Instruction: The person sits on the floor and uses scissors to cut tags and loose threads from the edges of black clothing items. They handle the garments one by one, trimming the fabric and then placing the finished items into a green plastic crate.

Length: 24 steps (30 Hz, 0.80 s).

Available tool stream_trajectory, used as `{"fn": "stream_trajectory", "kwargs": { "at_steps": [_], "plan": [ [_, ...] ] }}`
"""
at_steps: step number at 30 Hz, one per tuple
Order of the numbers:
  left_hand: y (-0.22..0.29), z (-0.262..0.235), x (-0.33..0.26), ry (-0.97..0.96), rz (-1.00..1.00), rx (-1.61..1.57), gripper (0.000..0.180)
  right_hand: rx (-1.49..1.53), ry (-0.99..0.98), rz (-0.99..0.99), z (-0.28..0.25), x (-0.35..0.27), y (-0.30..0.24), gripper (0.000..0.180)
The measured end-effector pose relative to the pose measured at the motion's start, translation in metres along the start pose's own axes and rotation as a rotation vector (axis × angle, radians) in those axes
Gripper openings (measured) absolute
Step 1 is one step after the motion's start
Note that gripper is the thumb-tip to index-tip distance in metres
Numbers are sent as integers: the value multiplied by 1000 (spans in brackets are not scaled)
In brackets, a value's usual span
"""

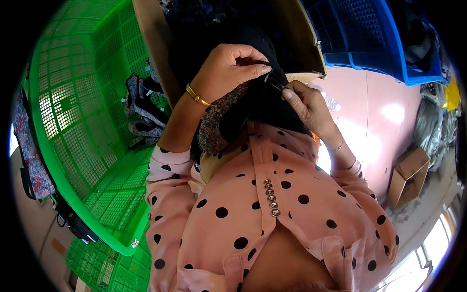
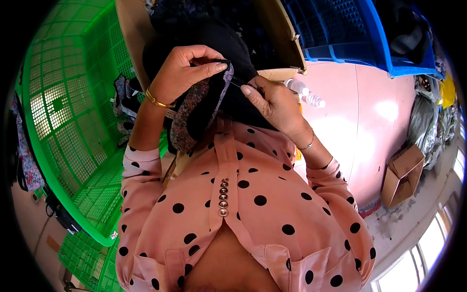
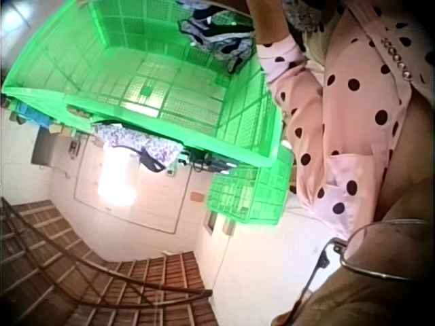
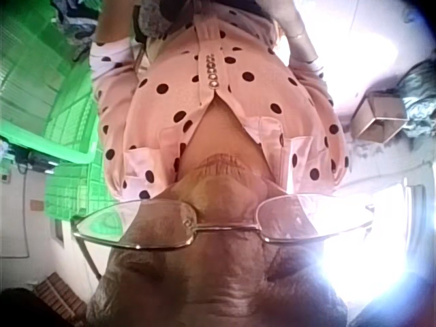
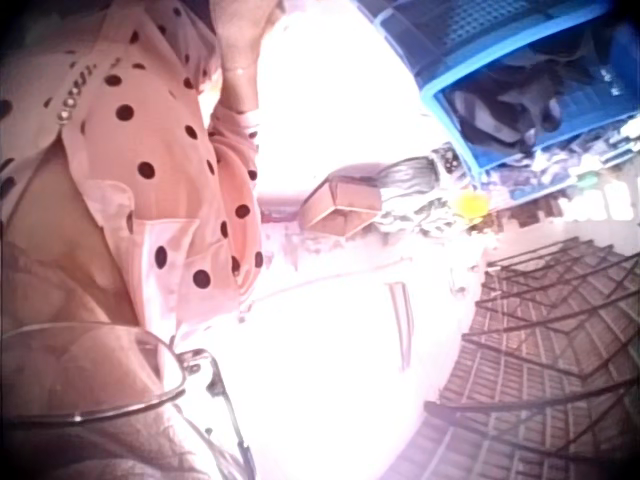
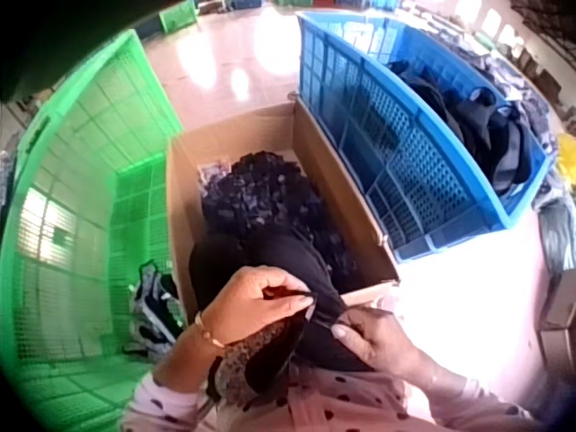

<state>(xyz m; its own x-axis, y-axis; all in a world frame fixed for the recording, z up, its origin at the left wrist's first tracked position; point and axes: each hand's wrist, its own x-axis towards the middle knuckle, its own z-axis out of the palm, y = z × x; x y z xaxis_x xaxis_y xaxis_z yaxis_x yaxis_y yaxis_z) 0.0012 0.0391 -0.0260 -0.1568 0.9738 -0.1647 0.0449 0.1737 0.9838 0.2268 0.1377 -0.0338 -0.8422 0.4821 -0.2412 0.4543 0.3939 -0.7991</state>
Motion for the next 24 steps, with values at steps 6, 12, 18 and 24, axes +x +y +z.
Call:
{"fn": "stream_trajectory", "kwargs": {
  "at_steps": [6, 12, 18, 24],
  "plan": [
    [4, -1, 0, -11, 3, 19, 16, -33, -39, 15, 2, 13, -18, 37],
    [5, -1, -1, -14, 15, -6, 14, -97, -9, -74, 0, 24, -22, 38],
    [3, 0, -1, 22, 90, 89, 14, -279, 7, -87, -4, 27, -29, 41],
    [-3, 1, 0, 158, 96, 49, 14, -308, 37, -103, 0, 28, -25, 42]
  ]
}}
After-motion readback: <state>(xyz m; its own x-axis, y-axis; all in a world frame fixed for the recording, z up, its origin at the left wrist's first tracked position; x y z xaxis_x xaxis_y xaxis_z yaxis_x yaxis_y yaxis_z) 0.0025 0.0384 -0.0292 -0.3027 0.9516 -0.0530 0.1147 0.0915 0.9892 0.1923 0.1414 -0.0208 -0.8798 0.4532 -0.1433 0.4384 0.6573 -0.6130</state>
